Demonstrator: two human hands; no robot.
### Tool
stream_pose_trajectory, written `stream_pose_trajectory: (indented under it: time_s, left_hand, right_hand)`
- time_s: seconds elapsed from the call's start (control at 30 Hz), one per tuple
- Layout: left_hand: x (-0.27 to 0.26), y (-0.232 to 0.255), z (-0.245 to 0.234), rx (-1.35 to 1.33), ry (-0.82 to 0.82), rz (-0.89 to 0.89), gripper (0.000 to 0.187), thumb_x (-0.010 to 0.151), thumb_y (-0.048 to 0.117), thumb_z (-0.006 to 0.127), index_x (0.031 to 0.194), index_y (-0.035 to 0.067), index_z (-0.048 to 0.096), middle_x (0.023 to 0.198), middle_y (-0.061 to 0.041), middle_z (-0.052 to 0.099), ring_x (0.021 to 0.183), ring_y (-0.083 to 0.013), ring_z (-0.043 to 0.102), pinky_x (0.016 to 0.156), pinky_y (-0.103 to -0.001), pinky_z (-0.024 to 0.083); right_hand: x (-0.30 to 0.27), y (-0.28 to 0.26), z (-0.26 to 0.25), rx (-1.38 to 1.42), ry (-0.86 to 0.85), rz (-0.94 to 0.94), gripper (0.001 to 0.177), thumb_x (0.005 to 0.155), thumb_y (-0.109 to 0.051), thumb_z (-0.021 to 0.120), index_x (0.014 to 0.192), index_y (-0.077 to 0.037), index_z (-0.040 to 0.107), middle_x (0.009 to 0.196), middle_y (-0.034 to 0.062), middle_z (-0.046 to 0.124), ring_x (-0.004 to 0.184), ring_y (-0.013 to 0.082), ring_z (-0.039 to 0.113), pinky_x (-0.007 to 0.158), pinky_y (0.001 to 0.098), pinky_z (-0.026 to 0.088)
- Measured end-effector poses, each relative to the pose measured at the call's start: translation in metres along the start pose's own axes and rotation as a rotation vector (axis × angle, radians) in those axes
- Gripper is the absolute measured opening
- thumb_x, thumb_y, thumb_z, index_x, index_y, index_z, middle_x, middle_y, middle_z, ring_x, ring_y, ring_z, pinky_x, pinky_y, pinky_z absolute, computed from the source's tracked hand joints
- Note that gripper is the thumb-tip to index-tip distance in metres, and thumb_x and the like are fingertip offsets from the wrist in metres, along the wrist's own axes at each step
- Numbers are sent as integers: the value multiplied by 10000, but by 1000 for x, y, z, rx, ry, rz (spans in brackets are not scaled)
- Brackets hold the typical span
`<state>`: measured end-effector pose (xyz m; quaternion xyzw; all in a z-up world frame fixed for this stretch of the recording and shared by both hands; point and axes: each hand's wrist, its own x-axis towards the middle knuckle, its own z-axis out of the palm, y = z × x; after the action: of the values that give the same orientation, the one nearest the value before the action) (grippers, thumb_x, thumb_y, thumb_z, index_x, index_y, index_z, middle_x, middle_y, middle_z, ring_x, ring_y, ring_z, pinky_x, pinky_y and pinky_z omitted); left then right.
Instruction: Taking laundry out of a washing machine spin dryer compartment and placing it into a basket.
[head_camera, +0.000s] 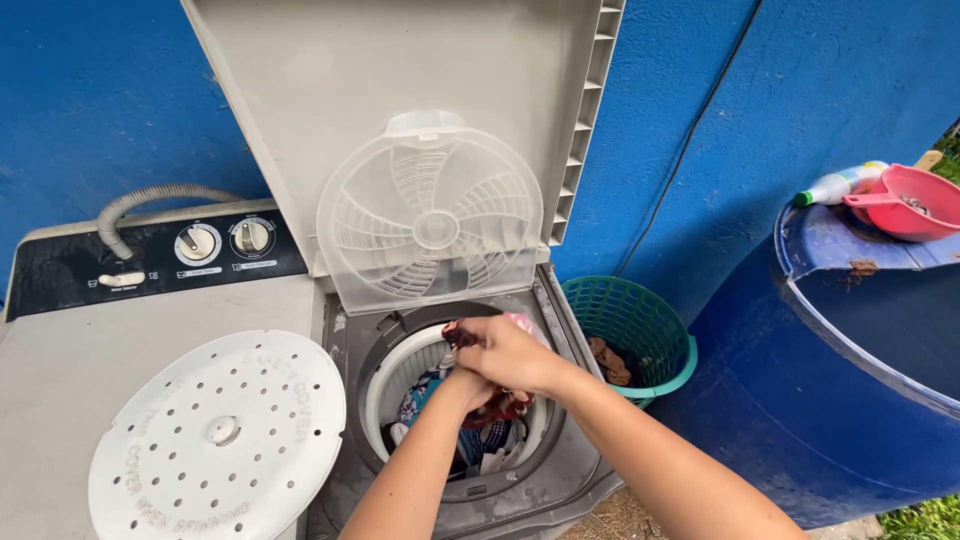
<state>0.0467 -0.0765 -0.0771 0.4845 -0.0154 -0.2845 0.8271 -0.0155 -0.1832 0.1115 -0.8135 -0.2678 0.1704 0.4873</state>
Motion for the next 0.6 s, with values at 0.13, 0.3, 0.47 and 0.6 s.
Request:
stream_pose_trajectory:
  time_s: [0.13, 0.3, 0.47, 0.6]
  left_hand:
    - [-21, 16, 13, -97, -58, -118, 248, 1048, 220, 448, 1116, 18, 574, 943, -125, 649, 726, -252, 666, 619, -377, 563]
    - [-40, 30, 29, 7, 241, 181, 128, 926, 131, 629, 1008, 40, 666, 798, -26, 684, 680, -127, 653, 562, -273, 493]
    - [-101, 104, 53, 467, 529, 423, 164, 857, 153, 740, 980, 44, 739, 760, 5, 690, 662, -75, 615, 603, -245, 493]
    - [-132, 147, 69, 679, 647, 629, 142, 882, 140, 778, 971, 30, 763, 703, 31, 564, 634, -51, 457, 586, -242, 399]
  right_hand:
    - [-4, -5, -9, 230, 60, 121, 255, 912, -153, 641, 1094, -2, 736, 791, -8, 711, 691, 40, 624, 621, 232, 523]
    - [9, 49, -24, 191, 160, 202, 255, 960, -187, 607, 1073, -21, 763, 728, 37, 616, 595, 107, 489, 513, 267, 395]
    - [15, 134, -61, 361, 453, 353, 293, 984, -184, 570, 1165, 6, 701, 886, 48, 673, 729, 117, 618, 642, 290, 532]
    - [-1, 93, -64, 301, 536, 517, 579, 932, -216, 600, 1481, -132, 435, 1106, 121, 676, 964, 205, 642, 838, 397, 529]
